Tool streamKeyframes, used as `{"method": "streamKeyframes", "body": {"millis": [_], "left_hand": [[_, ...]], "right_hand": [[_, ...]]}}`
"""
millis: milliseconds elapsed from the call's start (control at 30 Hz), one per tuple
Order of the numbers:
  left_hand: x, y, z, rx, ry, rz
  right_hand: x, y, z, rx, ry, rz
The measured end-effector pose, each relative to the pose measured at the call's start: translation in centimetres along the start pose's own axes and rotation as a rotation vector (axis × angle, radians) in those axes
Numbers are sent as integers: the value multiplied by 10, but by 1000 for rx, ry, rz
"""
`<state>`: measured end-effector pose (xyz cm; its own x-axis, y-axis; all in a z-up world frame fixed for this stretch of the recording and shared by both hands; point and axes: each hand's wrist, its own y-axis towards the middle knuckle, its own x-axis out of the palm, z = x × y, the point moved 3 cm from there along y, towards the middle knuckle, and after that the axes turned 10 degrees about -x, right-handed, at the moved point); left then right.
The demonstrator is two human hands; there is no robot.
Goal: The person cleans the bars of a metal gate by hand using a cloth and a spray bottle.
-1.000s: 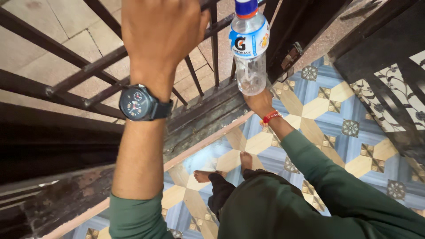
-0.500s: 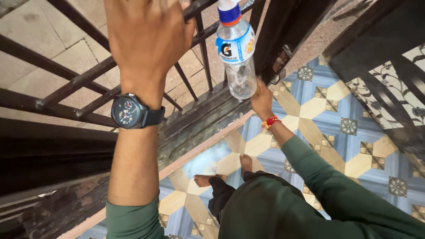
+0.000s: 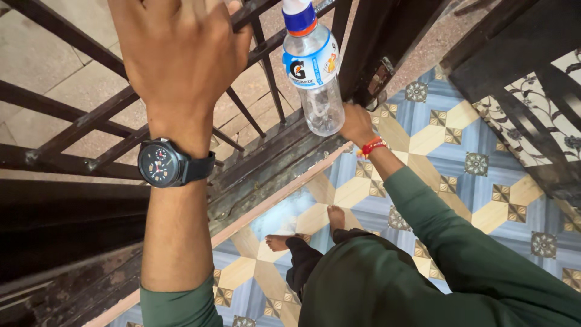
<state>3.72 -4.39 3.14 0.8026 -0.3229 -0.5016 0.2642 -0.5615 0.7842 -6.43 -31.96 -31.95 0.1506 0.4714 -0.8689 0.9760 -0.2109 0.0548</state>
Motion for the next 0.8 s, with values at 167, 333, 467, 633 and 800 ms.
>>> {"method": "streamKeyframes", "body": {"millis": [167, 333, 467, 633, 800], "left_hand": [[2, 3, 1, 12, 35, -1], [4, 0, -1, 9, -12, -9], [11, -3, -2, 6, 35, 8], [7, 0, -1, 11, 48, 43], [4, 3, 1, -5, 41, 34]], "right_hand": [[-11, -5, -18, -1, 116, 170], [-6, 2, -17, -69, 235, 280], [3, 14, -4, -61, 152, 149], [-2, -7, -15, 39, 53, 36], [-12, -13, -24, 13, 116, 205]]}}
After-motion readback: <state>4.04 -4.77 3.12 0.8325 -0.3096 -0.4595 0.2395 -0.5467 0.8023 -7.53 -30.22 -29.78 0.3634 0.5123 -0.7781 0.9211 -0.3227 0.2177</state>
